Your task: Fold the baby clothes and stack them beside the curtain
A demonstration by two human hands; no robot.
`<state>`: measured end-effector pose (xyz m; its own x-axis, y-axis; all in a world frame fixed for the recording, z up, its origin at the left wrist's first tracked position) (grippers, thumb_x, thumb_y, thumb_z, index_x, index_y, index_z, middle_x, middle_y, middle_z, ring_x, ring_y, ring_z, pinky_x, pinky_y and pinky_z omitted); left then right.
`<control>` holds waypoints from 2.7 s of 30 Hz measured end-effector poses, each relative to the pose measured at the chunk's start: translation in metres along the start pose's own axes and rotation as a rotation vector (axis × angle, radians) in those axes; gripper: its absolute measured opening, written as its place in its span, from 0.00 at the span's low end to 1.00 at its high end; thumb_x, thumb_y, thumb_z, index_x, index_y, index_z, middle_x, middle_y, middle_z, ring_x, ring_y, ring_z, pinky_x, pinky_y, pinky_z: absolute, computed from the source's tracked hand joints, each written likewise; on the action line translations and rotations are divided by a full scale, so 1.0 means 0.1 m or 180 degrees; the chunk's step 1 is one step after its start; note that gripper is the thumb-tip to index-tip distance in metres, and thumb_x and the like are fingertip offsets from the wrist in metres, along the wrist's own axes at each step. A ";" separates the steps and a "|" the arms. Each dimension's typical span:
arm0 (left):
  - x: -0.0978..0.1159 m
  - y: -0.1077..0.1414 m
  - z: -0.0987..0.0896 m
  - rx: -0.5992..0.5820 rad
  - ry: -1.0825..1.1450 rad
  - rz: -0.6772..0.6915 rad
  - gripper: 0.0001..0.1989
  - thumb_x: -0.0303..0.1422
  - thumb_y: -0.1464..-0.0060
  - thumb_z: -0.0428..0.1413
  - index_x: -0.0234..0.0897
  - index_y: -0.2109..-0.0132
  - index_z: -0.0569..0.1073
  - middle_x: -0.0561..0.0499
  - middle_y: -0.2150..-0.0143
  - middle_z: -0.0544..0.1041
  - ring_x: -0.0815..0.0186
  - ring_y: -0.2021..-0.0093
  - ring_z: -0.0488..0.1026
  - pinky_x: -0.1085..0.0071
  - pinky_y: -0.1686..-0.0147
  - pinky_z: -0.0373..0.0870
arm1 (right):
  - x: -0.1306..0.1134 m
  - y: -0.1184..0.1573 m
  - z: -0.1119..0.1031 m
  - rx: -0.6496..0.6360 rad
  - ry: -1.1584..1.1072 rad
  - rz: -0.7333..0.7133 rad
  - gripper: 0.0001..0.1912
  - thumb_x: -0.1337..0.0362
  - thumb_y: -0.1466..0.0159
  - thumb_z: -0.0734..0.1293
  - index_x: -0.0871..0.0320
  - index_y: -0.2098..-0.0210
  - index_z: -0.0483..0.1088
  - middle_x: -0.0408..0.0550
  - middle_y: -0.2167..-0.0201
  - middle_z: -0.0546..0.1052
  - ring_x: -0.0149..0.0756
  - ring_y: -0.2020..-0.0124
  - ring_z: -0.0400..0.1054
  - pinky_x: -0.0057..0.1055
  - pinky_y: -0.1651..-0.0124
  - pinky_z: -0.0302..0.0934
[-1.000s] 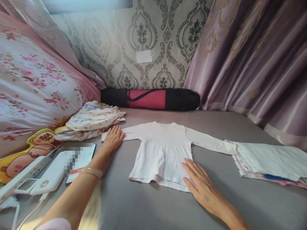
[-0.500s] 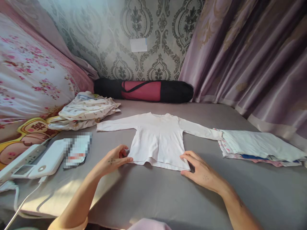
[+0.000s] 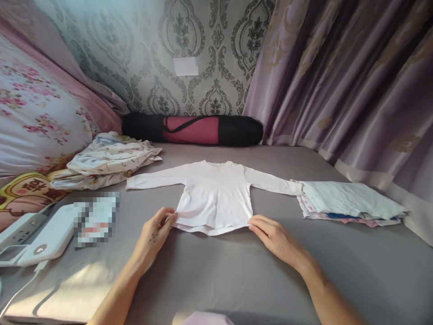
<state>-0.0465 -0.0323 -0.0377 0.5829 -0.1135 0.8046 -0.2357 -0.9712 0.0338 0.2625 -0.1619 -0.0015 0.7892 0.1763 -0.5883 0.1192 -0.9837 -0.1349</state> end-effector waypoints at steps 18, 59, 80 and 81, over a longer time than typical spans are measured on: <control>-0.05 -0.05 -0.23 -0.0899 -0.0817 0.0770 0.17 0.35 0.44 0.46 0.42 0.52 0.75 0.47 0.59 0.71 0.65 0.66 0.68 0.71 0.64 0.64 | 0.10 0.00 -0.06 -0.0201 0.0283 -0.0276 0.20 0.74 0.36 0.54 0.51 0.59 0.73 0.47 0.60 0.74 0.37 0.57 0.67 0.34 0.55 0.64; 0.08 -1.44 0.03 0.0675 -0.1494 0.0595 0.16 0.31 0.35 0.41 0.37 0.51 0.72 0.42 0.59 0.78 0.60 0.59 0.75 0.69 0.62 0.64 | -0.53 -1.84 1.37 -0.0326 0.0809 -0.0089 0.35 0.50 0.30 0.48 0.67 0.31 0.44 0.61 0.30 0.43 0.49 0.29 0.32 0.52 0.32 0.30; -0.11 -1.57 0.06 0.0862 -0.1008 0.1117 0.14 0.34 0.45 0.53 0.35 0.52 0.71 0.43 0.57 0.76 0.57 0.53 0.71 0.60 0.48 0.64 | -0.95 -1.54 1.46 -0.0982 0.0527 -0.0792 0.36 0.51 0.30 0.50 0.71 0.32 0.44 0.63 0.30 0.41 0.47 0.29 0.28 0.52 0.31 0.24; -0.11 -1.58 0.06 0.0874 -0.1037 0.1126 0.14 0.34 0.46 0.54 0.35 0.52 0.71 0.43 0.57 0.76 0.56 0.54 0.71 0.59 0.49 0.64 | -0.99 -1.50 1.46 -0.1043 0.0461 -0.0798 0.36 0.51 0.30 0.50 0.71 0.32 0.44 0.63 0.30 0.41 0.47 0.29 0.28 0.52 0.31 0.23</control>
<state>-0.0113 0.1209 -0.0557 0.7256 -0.4593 0.5123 -0.2749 -0.8761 -0.3961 0.0784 -0.0266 -0.0390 0.7851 0.4273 -0.4484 0.4844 -0.8747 0.0146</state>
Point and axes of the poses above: each hand's wrist, its own y-axis away from the middle knuckle, its own z-axis out of the palm, x = y × z, the point moved 6 cm from there along -y, towards the middle knuckle
